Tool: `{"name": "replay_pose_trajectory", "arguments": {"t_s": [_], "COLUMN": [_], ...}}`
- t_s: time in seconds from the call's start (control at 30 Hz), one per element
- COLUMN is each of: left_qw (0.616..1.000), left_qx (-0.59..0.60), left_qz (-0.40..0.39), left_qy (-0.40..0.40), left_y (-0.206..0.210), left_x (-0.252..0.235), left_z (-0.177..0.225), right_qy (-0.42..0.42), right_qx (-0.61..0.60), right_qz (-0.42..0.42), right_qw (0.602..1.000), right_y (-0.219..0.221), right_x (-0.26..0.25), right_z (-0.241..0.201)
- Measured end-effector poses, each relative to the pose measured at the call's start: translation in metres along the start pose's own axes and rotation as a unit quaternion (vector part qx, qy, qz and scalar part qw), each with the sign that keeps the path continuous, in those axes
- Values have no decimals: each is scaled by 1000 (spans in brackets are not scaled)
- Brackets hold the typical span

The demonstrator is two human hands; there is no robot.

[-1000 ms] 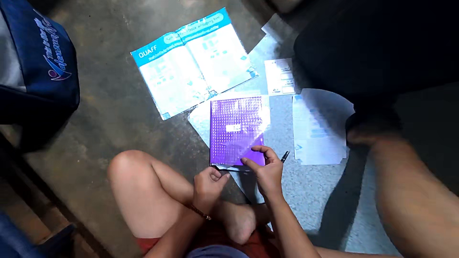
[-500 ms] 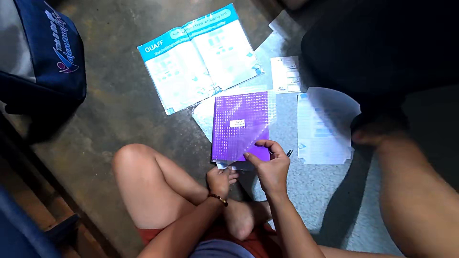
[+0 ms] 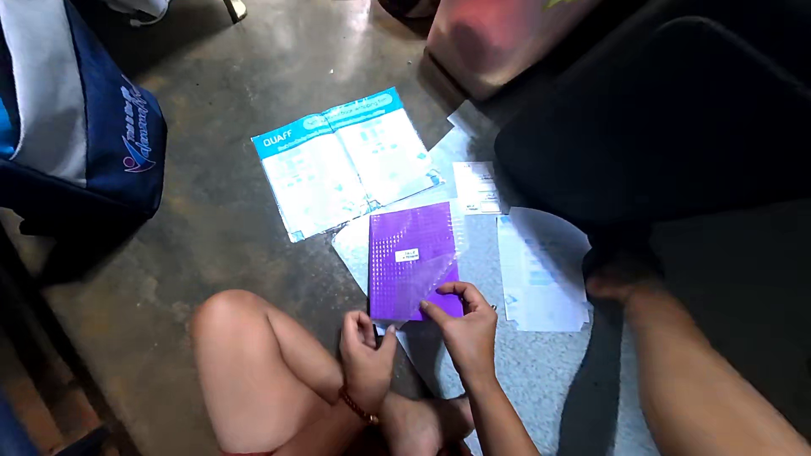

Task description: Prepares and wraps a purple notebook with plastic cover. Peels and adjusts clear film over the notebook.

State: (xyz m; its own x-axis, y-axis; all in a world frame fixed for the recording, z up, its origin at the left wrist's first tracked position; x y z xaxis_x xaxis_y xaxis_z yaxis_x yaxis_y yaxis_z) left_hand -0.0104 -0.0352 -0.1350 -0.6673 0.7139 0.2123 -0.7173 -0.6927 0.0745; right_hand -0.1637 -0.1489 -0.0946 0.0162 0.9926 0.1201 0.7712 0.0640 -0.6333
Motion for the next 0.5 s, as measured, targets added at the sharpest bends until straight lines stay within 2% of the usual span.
{"name": "replay_pose_trajectory", "arguments": {"t_s": [0.03, 0.07, 0.13, 0.17, 0.33, 0.5], "left_qw": [997, 987, 951, 936, 923, 912], "left_qx": [-51, -113, -188, -193, -66, -44], "left_qz": [-49, -112, -228, -258, -256, -265], "left_qy": [37, 28, -89, -139, -280, -310], "left_y": [7, 17, 35, 41, 50, 50], "left_x": [-13, -26, -44, -47, -52, -53], "left_z": [16, 23, 17, 12, 0, -1], "right_qy": [-4, -3, 3, 4, -8, -47], "right_qx": [-1, -5, -16, -22, -39, -33], "right_qz": [1, 2, -1, -5, -19, -35], "right_qw": [1000, 1000, 1000, 1000, 999, 998], "right_y": [0, 1, 3, 5, 6, 6], "right_x": [1, 1, 2, 3, 4, 6], "right_z": [1, 2, 3, 4, 5, 6]}}
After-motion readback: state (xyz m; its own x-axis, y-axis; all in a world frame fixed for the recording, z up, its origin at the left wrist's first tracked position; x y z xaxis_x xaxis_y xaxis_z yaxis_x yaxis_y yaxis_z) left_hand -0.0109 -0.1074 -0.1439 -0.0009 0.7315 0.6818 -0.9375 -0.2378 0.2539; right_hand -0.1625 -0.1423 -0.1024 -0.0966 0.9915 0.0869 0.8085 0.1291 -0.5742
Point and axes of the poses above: each hand's wrist, its own x-axis away from the middle knuckle, its own y-axis out of the palm, z = x × y, the point moved 8 cm from there along -x, towards the middle knuckle, and after that the axes turned 15 degrees about x, right-handed, at the moved point
